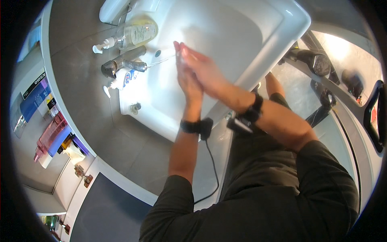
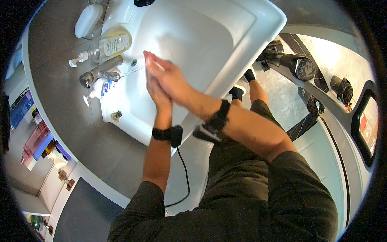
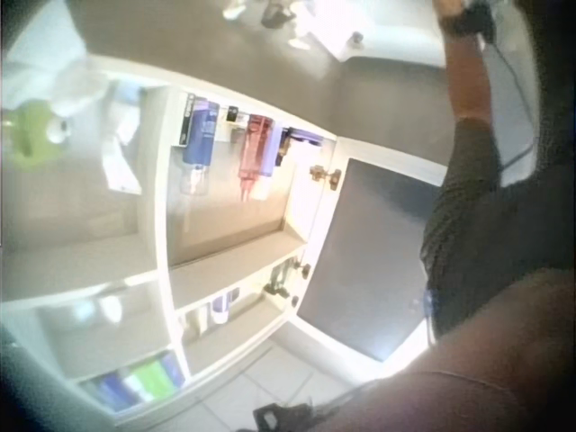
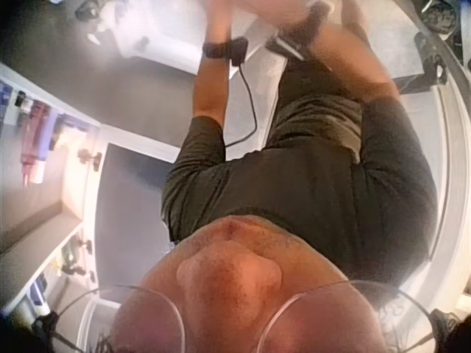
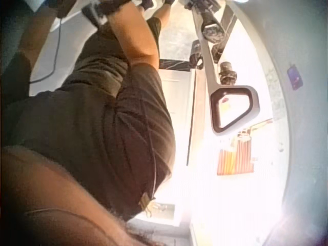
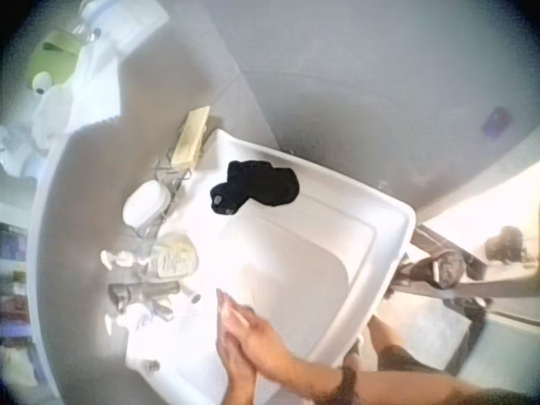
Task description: Washing a small white cloth by hand in a bathroom sink using soap and a brush.
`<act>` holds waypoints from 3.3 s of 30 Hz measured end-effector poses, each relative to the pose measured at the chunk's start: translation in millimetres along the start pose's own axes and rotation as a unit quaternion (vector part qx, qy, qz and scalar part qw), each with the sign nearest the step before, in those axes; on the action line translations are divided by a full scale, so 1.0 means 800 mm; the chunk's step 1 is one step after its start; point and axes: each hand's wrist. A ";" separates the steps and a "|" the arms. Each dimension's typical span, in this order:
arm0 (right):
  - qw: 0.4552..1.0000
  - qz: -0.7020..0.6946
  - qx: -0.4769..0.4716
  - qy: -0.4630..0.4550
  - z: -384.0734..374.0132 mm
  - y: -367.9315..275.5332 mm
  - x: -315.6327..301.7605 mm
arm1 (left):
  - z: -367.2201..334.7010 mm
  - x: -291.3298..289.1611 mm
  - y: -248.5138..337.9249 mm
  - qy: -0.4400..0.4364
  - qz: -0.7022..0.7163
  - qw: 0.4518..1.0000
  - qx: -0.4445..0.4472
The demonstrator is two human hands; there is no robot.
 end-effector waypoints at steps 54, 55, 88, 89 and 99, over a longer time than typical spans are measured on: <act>0.974 0.218 -0.036 0.057 -0.032 0.029 -0.014 | 0.015 0.015 0.006 0.027 0.305 0.928 -0.211; 0.973 0.220 -0.036 0.059 -0.031 0.028 -0.018 | 0.020 0.031 0.026 0.034 0.300 0.930 -0.207; 0.990 0.099 0.042 0.096 0.005 0.033 -0.019 | 0.006 0.018 -0.048 0.106 0.145 0.960 -0.214; 0.993 0.051 0.070 0.084 -0.010 0.015 -0.027 | 0.015 0.024 -0.053 0.070 0.101 0.983 -0.134; 0.988 0.110 0.086 0.061 -0.018 0.012 -0.024 | 0.034 0.029 -0.025 0.028 0.194 0.971 -0.140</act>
Point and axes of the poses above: each hand's wrist, its own z-axis away from the middle knuckle, its own x-axis out of the palm, y = z × x, and after that the axes turned 2 degrees about -x, right-handed
